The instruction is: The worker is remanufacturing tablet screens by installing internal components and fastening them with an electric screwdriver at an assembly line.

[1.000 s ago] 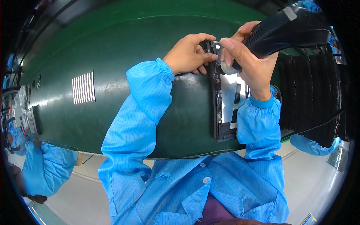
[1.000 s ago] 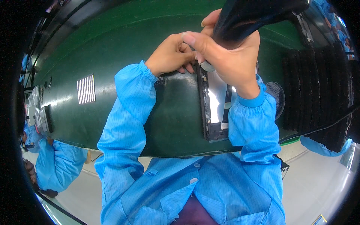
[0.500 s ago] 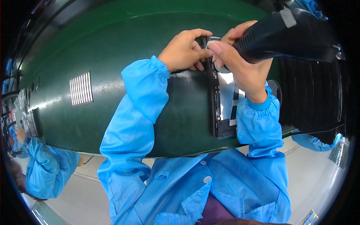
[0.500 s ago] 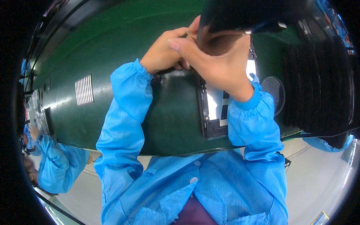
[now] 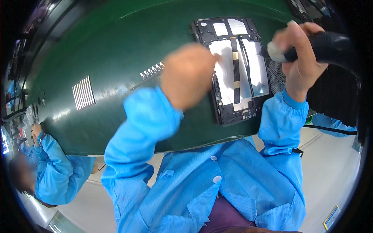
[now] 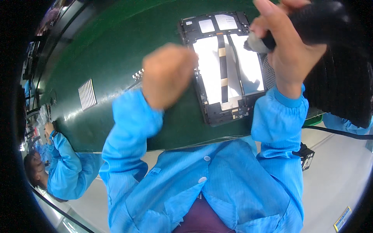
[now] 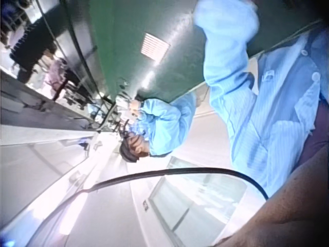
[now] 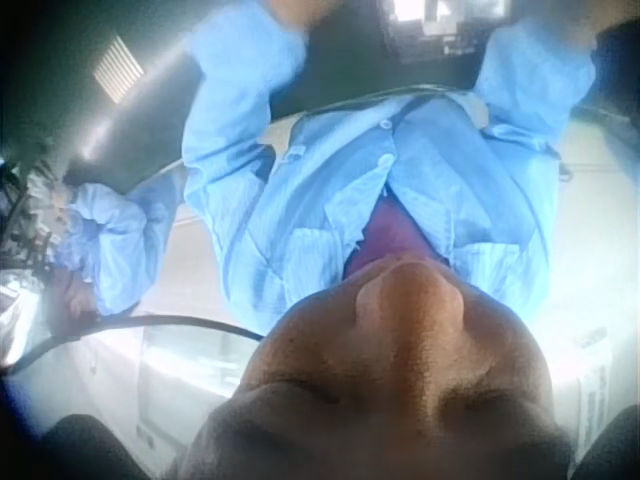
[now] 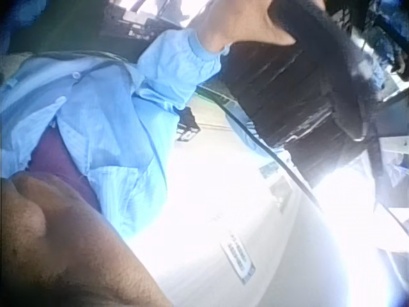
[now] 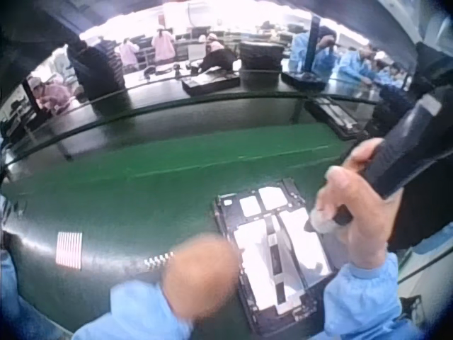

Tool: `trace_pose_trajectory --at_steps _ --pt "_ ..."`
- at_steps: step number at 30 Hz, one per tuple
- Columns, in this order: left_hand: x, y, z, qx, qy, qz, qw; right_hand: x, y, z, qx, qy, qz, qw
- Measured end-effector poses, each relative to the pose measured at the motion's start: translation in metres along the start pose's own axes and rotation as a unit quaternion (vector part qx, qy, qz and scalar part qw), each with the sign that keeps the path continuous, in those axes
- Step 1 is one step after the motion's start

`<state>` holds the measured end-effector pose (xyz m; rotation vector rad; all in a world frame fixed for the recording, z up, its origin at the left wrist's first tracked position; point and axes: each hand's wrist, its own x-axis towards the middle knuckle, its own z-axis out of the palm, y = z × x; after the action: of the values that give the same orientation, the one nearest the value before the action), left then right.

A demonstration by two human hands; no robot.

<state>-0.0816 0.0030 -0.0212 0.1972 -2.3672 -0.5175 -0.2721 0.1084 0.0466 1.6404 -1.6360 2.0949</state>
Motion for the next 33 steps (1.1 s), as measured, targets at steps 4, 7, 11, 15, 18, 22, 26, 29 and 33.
trace_pose_trajectory --at_steps 4,7,11,15,18,22,26,29,33 --pt "-0.034 0.084 0.015 -0.068 -0.102 0.127 0.984 -0.015 -0.002 -0.016 0.029 0.066 0.081 0.994" --pt "-0.040 0.073 0.030 -0.017 -0.120 0.103 0.987 -0.023 -0.001 -0.015 0.051 0.096 0.101 0.989" --pt "0.010 0.002 0.032 0.017 -0.071 0.032 0.997 -0.032 -0.005 -0.014 0.104 0.111 0.183 0.971" --pt "0.073 -0.091 0.019 0.178 -0.043 -0.036 0.982 -0.041 -0.003 -0.005 0.097 0.032 0.192 0.976" --pt "0.090 -0.167 0.007 0.268 -0.080 -0.117 0.953 -0.052 0.004 0.001 0.145 -0.015 0.203 0.968" --pt "0.091 -0.205 -0.009 0.272 -0.061 -0.111 0.954 -0.063 0.009 0.011 0.166 -0.043 0.244 0.954" --pt "0.113 -0.170 -0.026 0.286 -0.193 -0.207 0.915 -0.059 0.005 0.014 0.146 -0.045 0.256 0.954" --pt "0.116 -0.156 -0.004 0.264 -0.139 -0.096 0.950 -0.058 -0.002 0.008 0.119 -0.049 0.257 0.958" --pt "0.150 -0.118 0.036 0.158 -0.139 -0.014 0.978 -0.048 -0.007 0.003 0.272 -0.146 0.279 0.909"
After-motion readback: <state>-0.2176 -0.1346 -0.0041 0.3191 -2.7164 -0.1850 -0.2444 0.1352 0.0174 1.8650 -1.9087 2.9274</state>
